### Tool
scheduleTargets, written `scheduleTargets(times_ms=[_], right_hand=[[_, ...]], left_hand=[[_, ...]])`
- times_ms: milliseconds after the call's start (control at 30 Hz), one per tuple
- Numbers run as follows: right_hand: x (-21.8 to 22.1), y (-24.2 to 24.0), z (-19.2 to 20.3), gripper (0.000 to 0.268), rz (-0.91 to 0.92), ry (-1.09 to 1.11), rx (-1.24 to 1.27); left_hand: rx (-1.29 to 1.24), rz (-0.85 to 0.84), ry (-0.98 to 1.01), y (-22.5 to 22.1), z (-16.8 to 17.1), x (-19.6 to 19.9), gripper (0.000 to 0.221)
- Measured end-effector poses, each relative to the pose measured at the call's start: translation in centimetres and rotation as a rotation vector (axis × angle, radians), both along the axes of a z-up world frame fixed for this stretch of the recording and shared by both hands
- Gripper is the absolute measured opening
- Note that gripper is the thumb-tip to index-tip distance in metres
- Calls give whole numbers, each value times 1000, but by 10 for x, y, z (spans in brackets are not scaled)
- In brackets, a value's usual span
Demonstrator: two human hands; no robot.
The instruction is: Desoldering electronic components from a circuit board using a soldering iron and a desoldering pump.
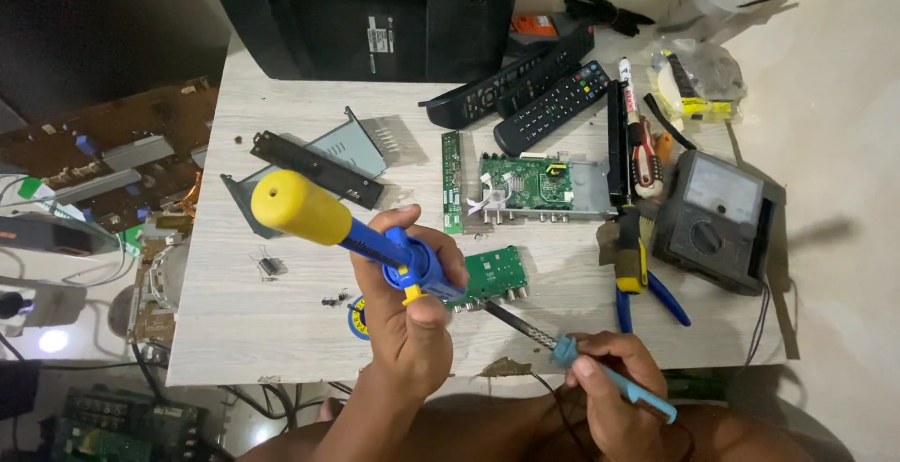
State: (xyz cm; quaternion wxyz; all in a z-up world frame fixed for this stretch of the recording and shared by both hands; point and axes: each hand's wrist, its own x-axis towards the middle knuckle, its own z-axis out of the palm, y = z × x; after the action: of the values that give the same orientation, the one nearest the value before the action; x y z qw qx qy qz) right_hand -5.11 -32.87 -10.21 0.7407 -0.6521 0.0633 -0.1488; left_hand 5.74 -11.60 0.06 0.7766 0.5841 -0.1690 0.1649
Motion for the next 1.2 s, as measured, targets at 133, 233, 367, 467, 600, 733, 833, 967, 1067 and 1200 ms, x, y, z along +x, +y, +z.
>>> scheduleTargets(times_ms=[133, 233, 367, 467, 600, 733, 833, 967, 1067, 1200], right_hand=[[-2, -2, -3, 10, -11, 11, -5], [-1, -2, 0, 10, -12, 59, 18], [-2, -1, 1, 9, -14, 45, 38], [0, -1, 0, 10, -1, 8, 37], [-1, -2, 2, 9, 15, 28, 25], [3, 0, 8, 9, 4, 17, -61], [4, 0, 10, 10, 35, -34, -77], [4, 0, 10, 8, 25, -9, -89], [3, 0, 7, 8, 11, -10, -74], [1, -3, 0, 10, -4, 8, -92]], left_hand=[[-4, -10, 12, -1, -1, -1, 69], [-3, -15, 14, -2, -2, -1, 71], [7, -6, -3, -3, -2, -2, 71], [20, -1, -4, -3, 1, -1, 71], [-41, -28, 20, -3, -1, -1, 72], [7, -8, 12, -3, 0, -1, 70], [-2, -14, 7, -2, 1, -2, 68], [3, 15, 25, -2, 1, -3, 70], [9, 20, 20, -3, 1, -2, 70], [22, 13, 28, -2, 2, -3, 68]])
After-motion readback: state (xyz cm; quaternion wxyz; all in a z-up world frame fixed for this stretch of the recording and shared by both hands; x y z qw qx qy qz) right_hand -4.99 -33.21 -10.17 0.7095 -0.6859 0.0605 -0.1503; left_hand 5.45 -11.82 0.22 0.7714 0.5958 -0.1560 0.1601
